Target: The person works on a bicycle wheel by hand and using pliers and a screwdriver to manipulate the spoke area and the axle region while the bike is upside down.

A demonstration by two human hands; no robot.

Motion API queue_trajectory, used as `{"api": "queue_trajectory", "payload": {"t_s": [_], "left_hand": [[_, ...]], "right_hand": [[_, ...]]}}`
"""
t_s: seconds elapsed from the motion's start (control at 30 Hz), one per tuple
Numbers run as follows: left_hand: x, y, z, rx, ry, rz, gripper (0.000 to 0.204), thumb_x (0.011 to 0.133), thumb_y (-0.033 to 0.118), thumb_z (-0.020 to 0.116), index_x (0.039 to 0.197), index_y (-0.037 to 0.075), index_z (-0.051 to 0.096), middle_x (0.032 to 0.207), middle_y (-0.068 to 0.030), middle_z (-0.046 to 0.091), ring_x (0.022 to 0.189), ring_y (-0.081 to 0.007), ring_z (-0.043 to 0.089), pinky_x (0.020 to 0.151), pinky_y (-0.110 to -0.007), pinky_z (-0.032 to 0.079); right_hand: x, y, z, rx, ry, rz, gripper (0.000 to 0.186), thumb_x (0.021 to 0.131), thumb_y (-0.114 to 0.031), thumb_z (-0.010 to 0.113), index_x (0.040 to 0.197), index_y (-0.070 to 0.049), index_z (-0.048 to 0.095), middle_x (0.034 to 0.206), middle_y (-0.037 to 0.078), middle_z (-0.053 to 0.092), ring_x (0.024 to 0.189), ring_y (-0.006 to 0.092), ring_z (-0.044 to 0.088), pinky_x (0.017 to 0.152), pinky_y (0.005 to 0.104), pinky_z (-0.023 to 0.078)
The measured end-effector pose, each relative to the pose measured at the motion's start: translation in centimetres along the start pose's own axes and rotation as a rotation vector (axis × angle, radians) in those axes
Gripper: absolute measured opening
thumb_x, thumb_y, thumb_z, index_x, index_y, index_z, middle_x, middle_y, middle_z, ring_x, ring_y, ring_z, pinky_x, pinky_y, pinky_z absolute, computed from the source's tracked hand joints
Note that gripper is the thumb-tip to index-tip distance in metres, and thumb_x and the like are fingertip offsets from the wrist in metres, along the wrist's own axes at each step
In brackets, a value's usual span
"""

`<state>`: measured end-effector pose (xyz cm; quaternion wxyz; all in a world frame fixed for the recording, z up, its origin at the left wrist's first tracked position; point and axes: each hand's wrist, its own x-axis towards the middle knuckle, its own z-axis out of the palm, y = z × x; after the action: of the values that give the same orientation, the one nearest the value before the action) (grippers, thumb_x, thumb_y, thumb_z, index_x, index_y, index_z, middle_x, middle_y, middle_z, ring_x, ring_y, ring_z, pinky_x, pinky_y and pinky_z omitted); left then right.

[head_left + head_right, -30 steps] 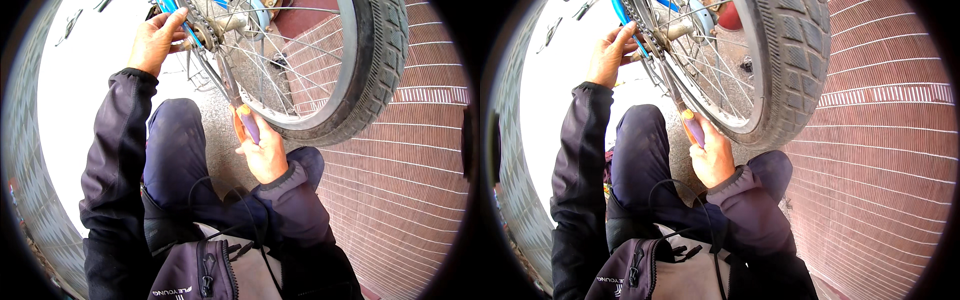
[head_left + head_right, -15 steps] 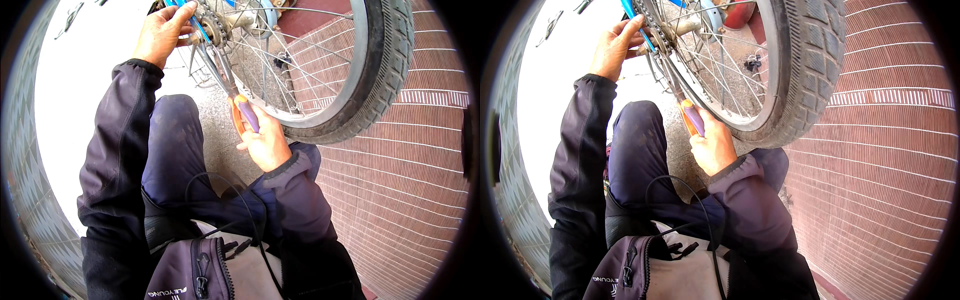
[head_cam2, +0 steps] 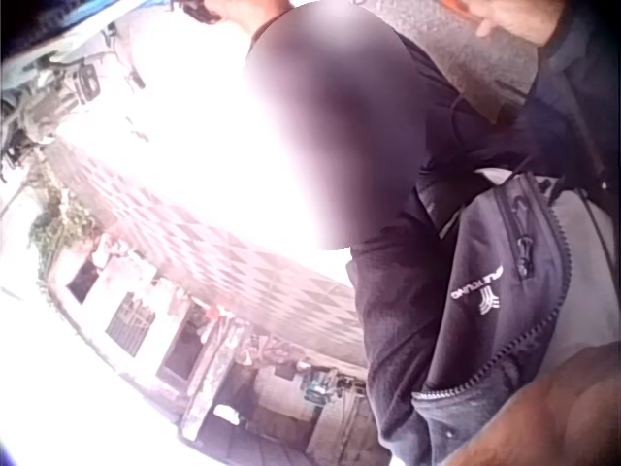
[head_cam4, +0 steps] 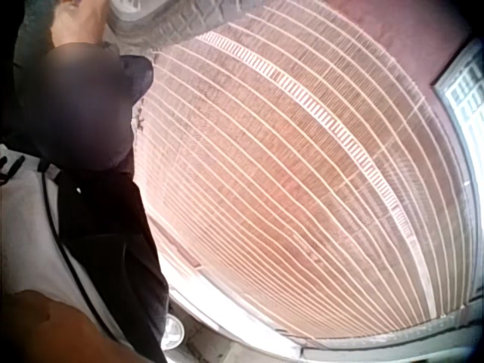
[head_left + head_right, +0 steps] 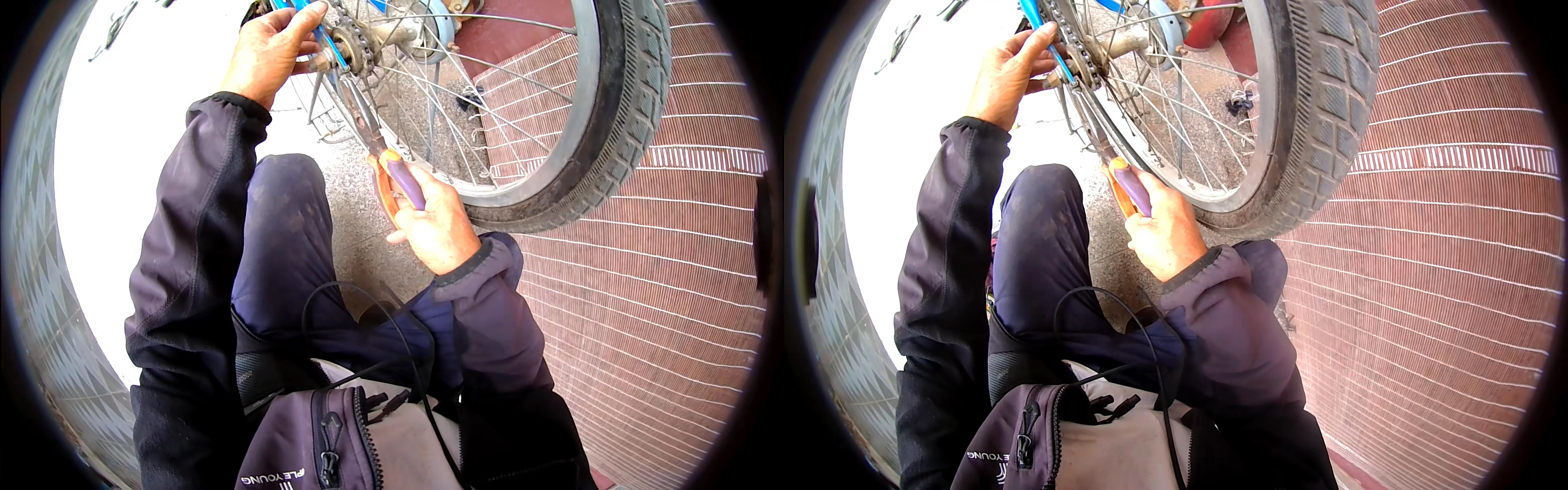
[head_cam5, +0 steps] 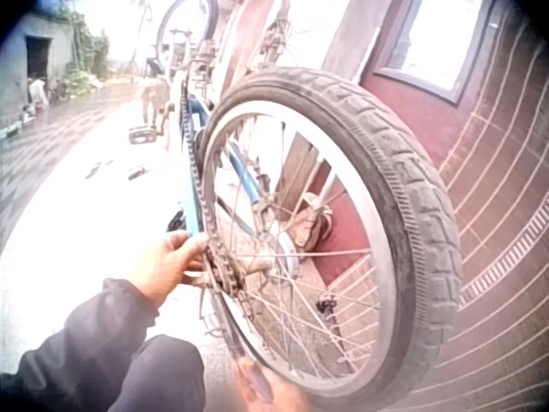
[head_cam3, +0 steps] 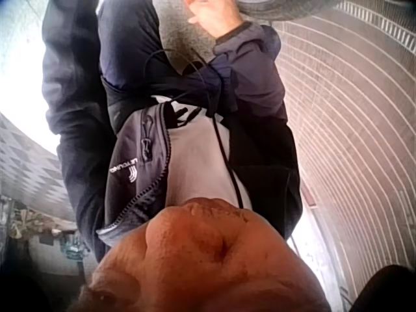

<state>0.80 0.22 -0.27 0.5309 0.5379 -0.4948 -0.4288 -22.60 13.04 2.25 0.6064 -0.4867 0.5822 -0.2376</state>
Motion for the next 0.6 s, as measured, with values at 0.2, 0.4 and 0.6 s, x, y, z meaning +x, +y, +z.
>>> {"api": "queue_trajectory", "payload": {"t_s": [0.2,0.4,0.6], "left_hand": [[0.0,0.0,-0.1,0.022,-0.018,0.001,0.058,0.087,0.054,0.061,0.115,0.003,0.061,0.102,-0.0083,0.067,0.092,-0.0168,0.067,0.079,-0.03,0.051],[0.0,0.0,0.0,0.0,-0.015,0.004,0.059,0.087,0.054,0.061,0.117,0.003,0.061,0.103,-0.0091,0.067,0.093,-0.0169,0.066,0.079,-0.03,0.051],[0.0,0.1,0.0,0.015,-0.018,0.019,0.061,0.087,0.054,0.06,0.119,0.002,0.06,0.104,-0.0099,0.067,0.094,-0.0181,0.065,0.08,-0.031,0.052]], "right_hand": [[0.2,-0.2,-0.1,-0.068,0.014,-0.027,0.056,0.08,0.005,0.047,0.135,-0.005,0.048,0.096,0.01,0.058,0.07,0.0139,0.059,0.06,0.0291,0.054],[0.2,0.0,0.1,-0.071,0.067,-0.057,0.05,0.08,0.003,0.047,0.13,-0.003,0.052,0.081,0.015,0.06,0.064,0.0184,0.062,0.06,0.032,0.052],[0.9,1.8,0.1,-0.273,0.177,-0.26,0.043,0.081,-0.008,0.054,0.123,-0.002,0.056,0.084,0.019,0.063,0.077,0.0273,0.065,0.075,0.036,0.05]]}}
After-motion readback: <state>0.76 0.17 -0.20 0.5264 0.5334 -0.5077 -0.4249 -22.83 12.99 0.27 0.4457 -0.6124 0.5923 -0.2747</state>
